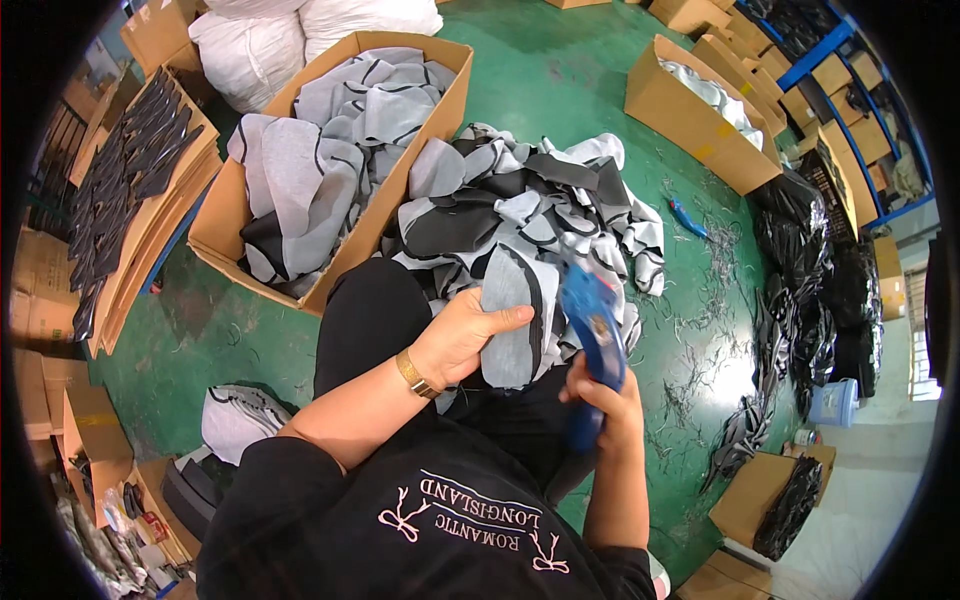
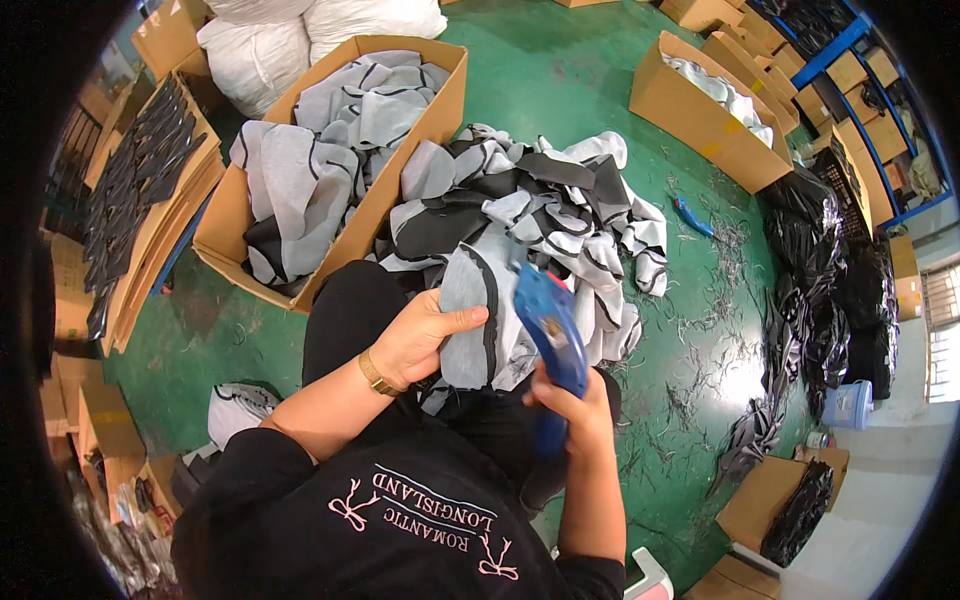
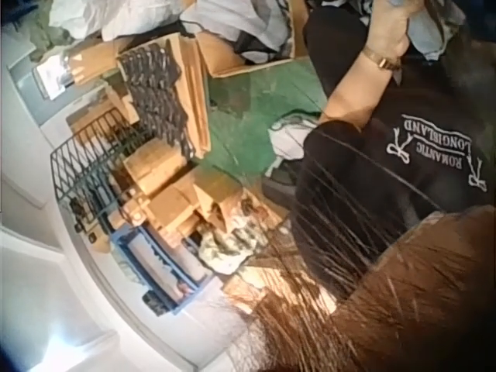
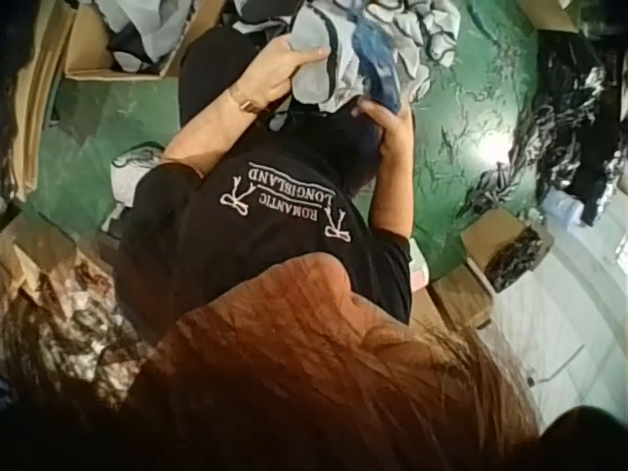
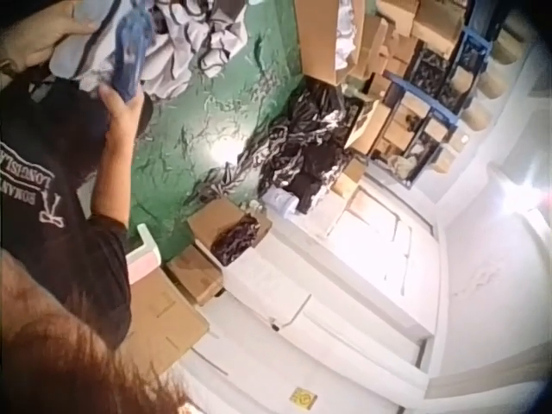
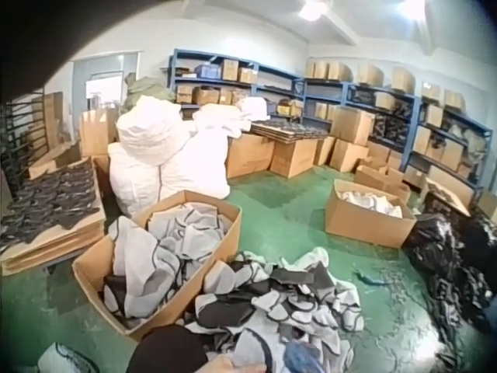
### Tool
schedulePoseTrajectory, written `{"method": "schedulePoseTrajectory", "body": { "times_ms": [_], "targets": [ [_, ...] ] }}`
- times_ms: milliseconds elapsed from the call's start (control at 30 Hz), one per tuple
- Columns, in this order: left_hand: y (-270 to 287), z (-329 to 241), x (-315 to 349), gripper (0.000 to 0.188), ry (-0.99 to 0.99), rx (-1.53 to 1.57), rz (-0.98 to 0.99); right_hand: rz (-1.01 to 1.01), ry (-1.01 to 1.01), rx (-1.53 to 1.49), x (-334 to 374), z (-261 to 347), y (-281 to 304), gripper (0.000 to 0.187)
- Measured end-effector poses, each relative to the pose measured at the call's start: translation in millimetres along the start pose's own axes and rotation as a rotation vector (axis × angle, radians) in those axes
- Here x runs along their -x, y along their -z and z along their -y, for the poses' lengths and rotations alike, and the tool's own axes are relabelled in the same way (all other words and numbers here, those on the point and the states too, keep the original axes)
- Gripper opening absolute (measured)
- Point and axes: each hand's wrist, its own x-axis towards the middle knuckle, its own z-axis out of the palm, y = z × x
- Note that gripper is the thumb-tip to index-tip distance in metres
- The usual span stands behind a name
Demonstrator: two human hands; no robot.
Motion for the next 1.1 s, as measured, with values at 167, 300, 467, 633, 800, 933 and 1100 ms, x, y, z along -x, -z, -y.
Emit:
{"method": "schedulePoseTrajectory", "body": {
  "times_ms": [167,300,467,633,800,933,1100],
  "targets": [
    [7.5,-7.5,-2.3,0.027,-0.044,-0.034,-0.009,0.209,-0.326,-0.178,33.1,-13.4,41.8,0.037],
    [7.7,-11.2,-2.5,0.024,-0.029,-0.100,0.031,0.198,-0.428,-0.082,46.2,-17.5,44.8,0.036],
    [6.3,-9.4,-1.7,0.023,-0.059,-0.170,0.070,0.196,-0.463,-0.072,47.8,-14.2,39.6,0.036],
    [2.7,-9.9,1.3,0.022,-0.042,-0.181,0.087,0.270,-0.465,-0.157,46.2,-24.0,52.1,0.032],
    [0.4,-6.9,4.9,0.022,-0.057,-0.194,0.078,0.265,-0.433,-0.242,44.9,-26.8,43.1,0.034],
    [-1.5,-5.1,7.7,0.022,-0.052,-0.202,0.092,0.243,-0.420,-0.331,41.6,-29.4,33.0,0.035],
    [-0.6,2.2,5.9,0.029,-0.036,-0.227,0.101,0.165,-0.249,-0.314,25.1,-18.7,17.0,0.034]
  ]
}}
